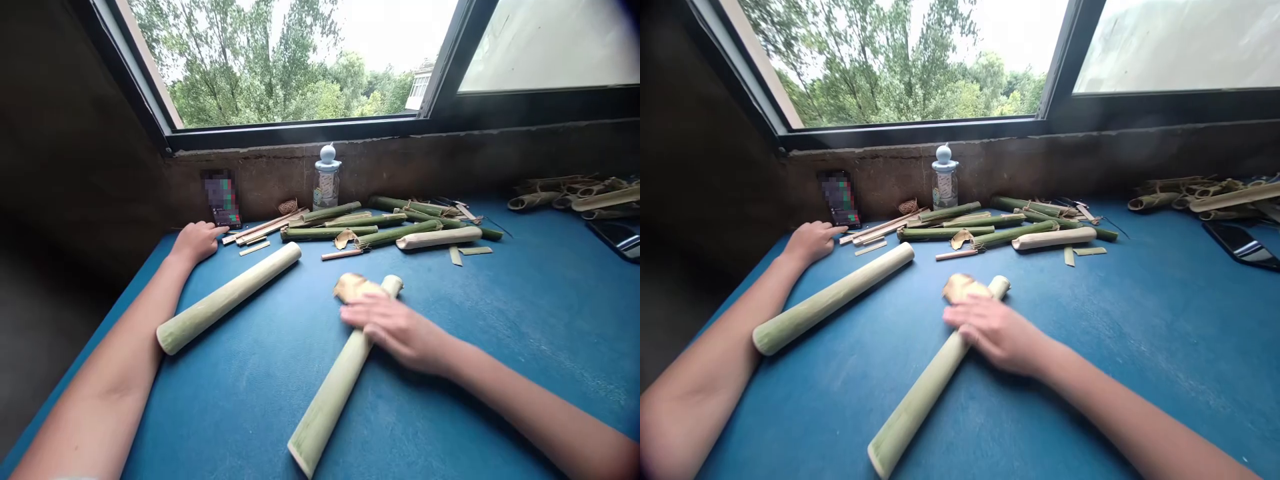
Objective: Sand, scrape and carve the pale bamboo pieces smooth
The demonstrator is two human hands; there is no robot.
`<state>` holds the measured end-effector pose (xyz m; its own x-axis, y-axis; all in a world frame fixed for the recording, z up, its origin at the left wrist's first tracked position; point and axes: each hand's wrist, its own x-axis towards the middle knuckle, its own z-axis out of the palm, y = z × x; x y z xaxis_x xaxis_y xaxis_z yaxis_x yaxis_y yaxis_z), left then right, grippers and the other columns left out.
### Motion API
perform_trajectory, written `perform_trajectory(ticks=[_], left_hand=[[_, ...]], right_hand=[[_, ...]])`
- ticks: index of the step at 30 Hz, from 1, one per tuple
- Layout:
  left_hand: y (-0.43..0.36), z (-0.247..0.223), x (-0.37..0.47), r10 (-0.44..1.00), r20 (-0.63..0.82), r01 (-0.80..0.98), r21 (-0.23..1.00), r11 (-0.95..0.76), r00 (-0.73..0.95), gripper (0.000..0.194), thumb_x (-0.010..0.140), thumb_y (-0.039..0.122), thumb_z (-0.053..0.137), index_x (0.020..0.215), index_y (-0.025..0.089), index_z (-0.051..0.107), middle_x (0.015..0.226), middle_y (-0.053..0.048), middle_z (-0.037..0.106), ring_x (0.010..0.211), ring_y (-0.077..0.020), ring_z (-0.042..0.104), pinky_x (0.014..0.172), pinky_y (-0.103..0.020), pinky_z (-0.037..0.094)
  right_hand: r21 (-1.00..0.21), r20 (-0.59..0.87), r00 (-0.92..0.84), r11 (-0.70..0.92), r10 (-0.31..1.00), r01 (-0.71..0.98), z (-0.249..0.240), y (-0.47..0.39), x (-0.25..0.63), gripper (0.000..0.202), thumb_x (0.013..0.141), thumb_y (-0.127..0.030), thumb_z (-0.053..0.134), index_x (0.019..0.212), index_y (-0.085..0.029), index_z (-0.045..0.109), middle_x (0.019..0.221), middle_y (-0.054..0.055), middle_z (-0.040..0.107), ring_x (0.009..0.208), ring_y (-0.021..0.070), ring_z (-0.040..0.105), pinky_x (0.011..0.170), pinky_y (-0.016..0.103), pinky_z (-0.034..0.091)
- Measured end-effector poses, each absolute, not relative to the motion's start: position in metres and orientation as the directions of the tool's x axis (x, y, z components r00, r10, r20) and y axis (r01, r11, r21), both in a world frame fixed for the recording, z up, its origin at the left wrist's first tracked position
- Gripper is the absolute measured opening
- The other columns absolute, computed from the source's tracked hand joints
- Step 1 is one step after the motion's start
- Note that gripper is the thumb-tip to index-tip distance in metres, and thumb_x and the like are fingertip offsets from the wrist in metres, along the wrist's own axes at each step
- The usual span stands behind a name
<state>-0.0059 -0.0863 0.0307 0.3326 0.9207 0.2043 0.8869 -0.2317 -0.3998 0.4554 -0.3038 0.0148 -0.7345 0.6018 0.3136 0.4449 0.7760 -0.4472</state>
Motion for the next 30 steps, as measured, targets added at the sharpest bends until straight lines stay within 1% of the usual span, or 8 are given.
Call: perform_trajectory(ticks=[3,8,9,14,21,24,28,30], left_hand=[[-0.088,0.030,-0.008,0.923,0.239,0.904,-0.381,-0.197,0.302,0.060,0.086,0.018,0.034,0.139,0.018,0.062,0.110,-0.014,0.071,0.102,-0.0316,0.063,0.077,-0.041,0.041],[-0.087,0.029,-0.009,0.926,0.269,0.921,-0.353,-0.161,0.265,0.060,0.087,0.019,0.033,0.141,0.018,0.060,0.111,-0.014,0.071,0.103,-0.0322,0.063,0.079,-0.042,0.042],[-0.087,0.029,-0.009,0.926,0.273,0.923,-0.350,-0.157,0.261,0.061,0.088,0.019,0.033,0.142,0.018,0.058,0.111,-0.014,0.071,0.104,-0.0325,0.063,0.080,-0.042,0.042],[-0.086,0.028,-0.008,0.932,0.263,0.930,-0.333,-0.153,0.248,0.062,0.088,0.021,0.032,0.145,0.019,0.055,0.110,-0.015,0.071,0.104,-0.0336,0.063,0.079,-0.043,0.042],[-0.086,0.031,-0.008,0.947,0.253,0.948,-0.295,-0.118,0.197,0.064,0.087,0.020,0.033,0.148,0.020,0.051,0.113,-0.015,0.071,0.105,-0.0329,0.063,0.081,-0.042,0.043],[-0.088,0.032,-0.007,0.949,0.245,0.950,-0.286,-0.127,0.200,0.064,0.087,0.019,0.034,0.148,0.021,0.051,0.115,-0.014,0.071,0.107,-0.0320,0.063,0.082,-0.041,0.042],[-0.091,0.034,-0.006,0.945,0.260,0.956,-0.262,-0.129,0.199,0.061,0.088,0.018,0.034,0.144,0.020,0.056,0.117,-0.014,0.071,0.109,-0.0312,0.062,0.084,-0.041,0.043],[-0.093,0.034,-0.005,0.944,0.274,0.962,-0.247,-0.115,0.183,0.060,0.088,0.018,0.033,0.143,0.019,0.058,0.117,-0.015,0.071,0.107,-0.0311,0.063,0.084,-0.041,0.043]], right_hand=[[-0.445,0.306,-0.620,0.684,0.723,0.577,0.016,-0.305,0.454,0.043,0.107,-0.032,0.036,0.136,-0.016,0.064,0.139,0.011,0.064,0.139,0.0257,0.052,0.121,0.052,0.033],[-0.487,0.264,-0.861,0.830,0.436,0.271,0.023,-0.330,0.435,0.045,0.106,-0.032,0.041,0.146,-0.016,0.054,0.146,0.006,0.059,0.143,0.0174,0.046,0.125,0.036,0.029],[-0.482,0.280,-0.855,0.834,0.436,0.268,0.022,-0.327,0.437,0.044,0.106,-0.032,0.041,0.144,-0.015,0.056,0.145,0.007,0.060,0.142,0.0172,0.047,0.124,0.035,0.030],[-0.414,0.296,-0.652,0.709,0.698,0.571,0.016,-0.300,0.460,0.042,0.106,-0.029,0.037,0.137,-0.016,0.063,0.140,0.010,0.063,0.138,0.0255,0.052,0.121,0.052,0.035],[-0.437,0.245,-0.839,0.828,0.486,0.352,0.026,-0.340,0.432,0.045,0.106,-0.030,0.039,0.146,-0.016,0.054,0.148,0.005,0.057,0.143,0.0196,0.046,0.125,0.038,0.029],[-0.423,0.230,-0.806,0.802,0.545,0.422,0.024,-0.319,0.450,0.044,0.107,-0.032,0.037,0.143,-0.016,0.058,0.144,0.007,0.060,0.140,0.0221,0.050,0.122,0.043,0.034],[-0.389,0.265,-0.623,0.673,0.736,0.629,0.018,-0.294,0.471,0.045,0.107,-0.034,0.035,0.134,-0.016,0.065,0.138,0.012,0.064,0.136,0.0274,0.054,0.118,0.053,0.038],[-0.390,0.277,-0.636,0.689,0.721,0.611,0.017,-0.304,0.462,0.044,0.107,-0.033,0.036,0.138,-0.016,0.062,0.143,0.012,0.061,0.139,0.0264,0.051,0.121,0.053,0.034]])
